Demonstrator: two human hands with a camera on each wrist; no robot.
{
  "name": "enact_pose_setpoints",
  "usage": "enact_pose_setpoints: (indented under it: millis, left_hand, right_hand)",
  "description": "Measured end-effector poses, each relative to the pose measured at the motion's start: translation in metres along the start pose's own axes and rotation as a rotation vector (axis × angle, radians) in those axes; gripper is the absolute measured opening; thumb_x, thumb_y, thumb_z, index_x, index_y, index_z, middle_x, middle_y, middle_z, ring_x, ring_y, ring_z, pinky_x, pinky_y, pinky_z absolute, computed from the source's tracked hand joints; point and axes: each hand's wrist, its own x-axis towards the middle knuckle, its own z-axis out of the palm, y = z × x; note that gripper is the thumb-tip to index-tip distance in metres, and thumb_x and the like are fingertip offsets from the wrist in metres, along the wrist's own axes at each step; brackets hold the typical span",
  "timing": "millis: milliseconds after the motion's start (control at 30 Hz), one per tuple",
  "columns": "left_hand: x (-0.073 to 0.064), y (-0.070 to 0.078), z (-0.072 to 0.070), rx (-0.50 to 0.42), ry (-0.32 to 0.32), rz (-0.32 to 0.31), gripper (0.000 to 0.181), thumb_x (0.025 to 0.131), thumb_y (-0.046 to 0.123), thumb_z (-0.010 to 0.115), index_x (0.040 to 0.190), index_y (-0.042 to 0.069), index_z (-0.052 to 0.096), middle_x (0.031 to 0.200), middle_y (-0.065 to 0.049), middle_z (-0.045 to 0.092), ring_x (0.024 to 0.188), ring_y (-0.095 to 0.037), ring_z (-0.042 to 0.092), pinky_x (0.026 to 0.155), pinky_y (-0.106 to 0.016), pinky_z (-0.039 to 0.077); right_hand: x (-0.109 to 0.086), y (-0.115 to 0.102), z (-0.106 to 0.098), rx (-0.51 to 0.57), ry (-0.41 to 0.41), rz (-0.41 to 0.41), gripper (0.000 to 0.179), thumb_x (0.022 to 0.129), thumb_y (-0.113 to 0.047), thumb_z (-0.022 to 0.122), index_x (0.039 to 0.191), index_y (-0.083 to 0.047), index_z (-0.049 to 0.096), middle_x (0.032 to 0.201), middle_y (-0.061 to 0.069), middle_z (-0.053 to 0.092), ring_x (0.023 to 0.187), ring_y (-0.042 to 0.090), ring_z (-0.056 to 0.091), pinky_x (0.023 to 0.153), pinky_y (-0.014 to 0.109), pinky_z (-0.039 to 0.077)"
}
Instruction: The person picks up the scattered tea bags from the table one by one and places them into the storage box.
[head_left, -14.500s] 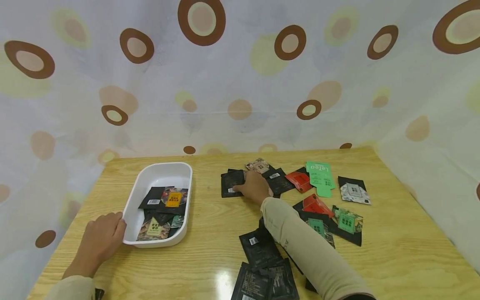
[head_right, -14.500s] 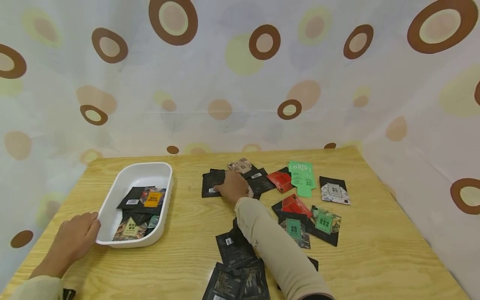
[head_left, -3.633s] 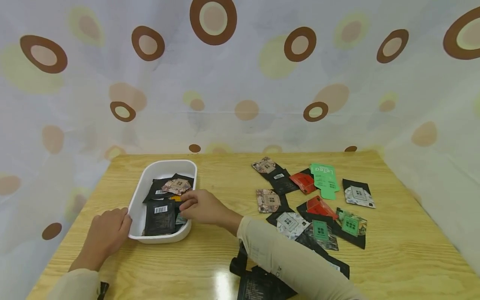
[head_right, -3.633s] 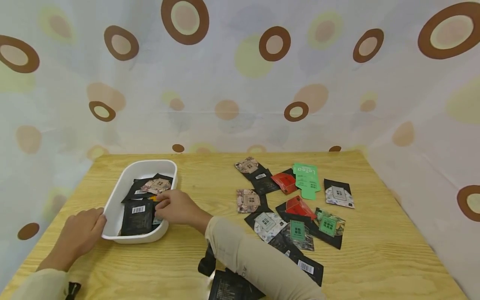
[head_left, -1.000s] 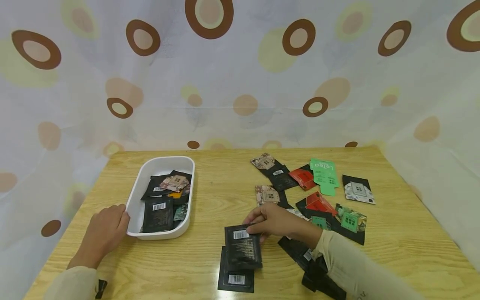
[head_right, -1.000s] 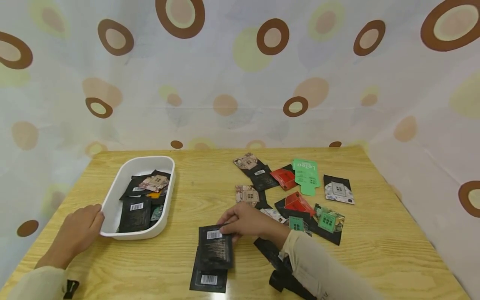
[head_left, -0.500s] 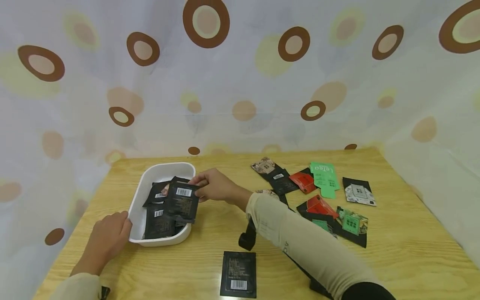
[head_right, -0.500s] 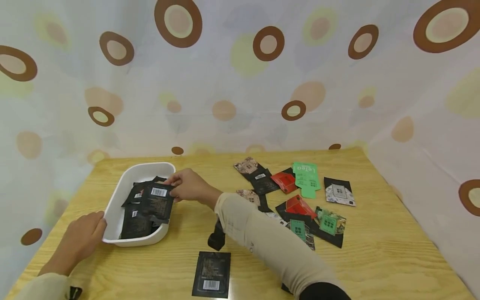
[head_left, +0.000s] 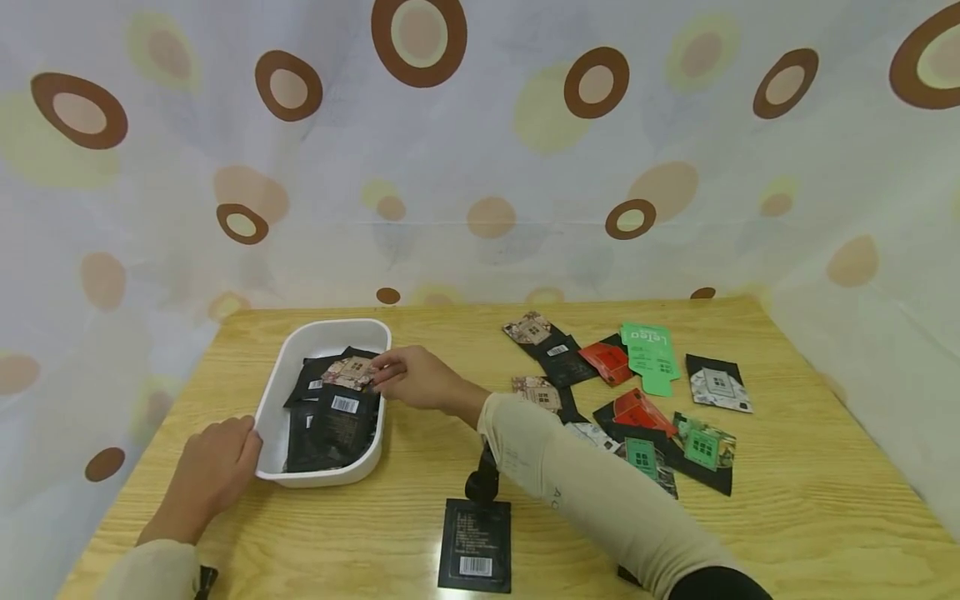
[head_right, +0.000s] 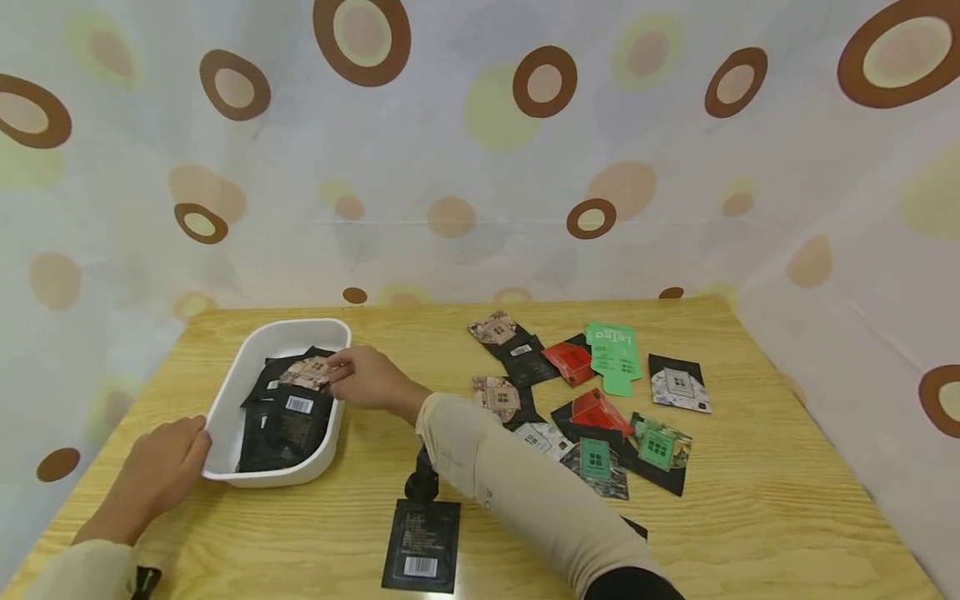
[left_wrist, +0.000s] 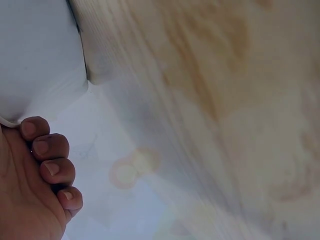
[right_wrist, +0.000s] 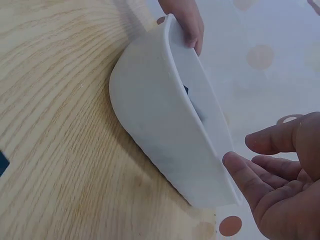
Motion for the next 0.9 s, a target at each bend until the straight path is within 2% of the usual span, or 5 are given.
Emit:
enact_pose_setpoints:
  millis: [200, 333, 500, 767, 900]
  left_hand:
    - [-0.001, -0.001, 0.000, -0.002, -0.002, -0.004, 0.028, 0.098, 0.014, 0.036, 0.073, 0.008, 0.047, 0.068, -0.008, 0.053, 0.064, -0.029, 0.054, 0.060, -0.046, 0.041]
    - [-0.001, -0.001, 0.000, 0.000, -0.009, -0.002, 0.028, 0.098, 0.014, 0.035, 0.072, 0.008, 0.046, 0.067, -0.007, 0.052, 0.063, -0.027, 0.052, 0.059, -0.045, 0.040]
    - [0.000, 0.000, -0.002, 0.002, -0.013, -0.003, 0.029, 0.098, 0.014, 0.035, 0.072, 0.008, 0.045, 0.067, -0.007, 0.052, 0.063, -0.027, 0.052, 0.059, -0.044, 0.040]
    - [0.000, 0.000, -0.002, -0.006, -0.024, -0.011, 0.028, 0.098, 0.014, 0.035, 0.072, 0.008, 0.046, 0.067, -0.007, 0.052, 0.063, -0.026, 0.052, 0.059, -0.044, 0.039]
    - [0.001, 0.000, -0.002, -0.006, -0.034, -0.020, 0.029, 0.098, 0.015, 0.035, 0.073, 0.007, 0.047, 0.068, -0.008, 0.054, 0.064, -0.026, 0.053, 0.060, -0.045, 0.041]
  right_hand:
    - [-0.024, 0.005, -0.022, -0.025, -0.058, -0.023, 0.050, 0.098, -0.006, 0.058, 0.146, -0.001, 0.045, 0.135, 0.021, 0.060, 0.125, 0.031, 0.061, 0.099, 0.034, 0.053]
    - [-0.049, 0.009, -0.037, -0.108, -0.082, -0.025, 0.058, 0.098, -0.012, 0.059, 0.152, -0.006, 0.037, 0.137, 0.018, 0.059, 0.124, 0.029, 0.062, 0.099, 0.037, 0.053]
    - [-0.079, 0.020, -0.046, -0.233, -0.117, -0.045, 0.065, 0.099, -0.016, 0.059, 0.155, -0.005, 0.029, 0.139, 0.019, 0.056, 0.124, 0.030, 0.061, 0.103, 0.040, 0.051]
    - [-0.111, 0.047, -0.040, -0.440, -0.139, -0.033, 0.050, 0.095, -0.014, 0.064, 0.140, 0.000, 0.051, 0.127, 0.016, 0.064, 0.116, 0.028, 0.063, 0.099, 0.043, 0.052]
    - [-0.124, 0.054, -0.031, -0.545, -0.124, -0.012, 0.050, 0.091, -0.019, 0.070, 0.136, -0.002, 0.056, 0.122, 0.012, 0.066, 0.111, 0.026, 0.065, 0.094, 0.042, 0.052]
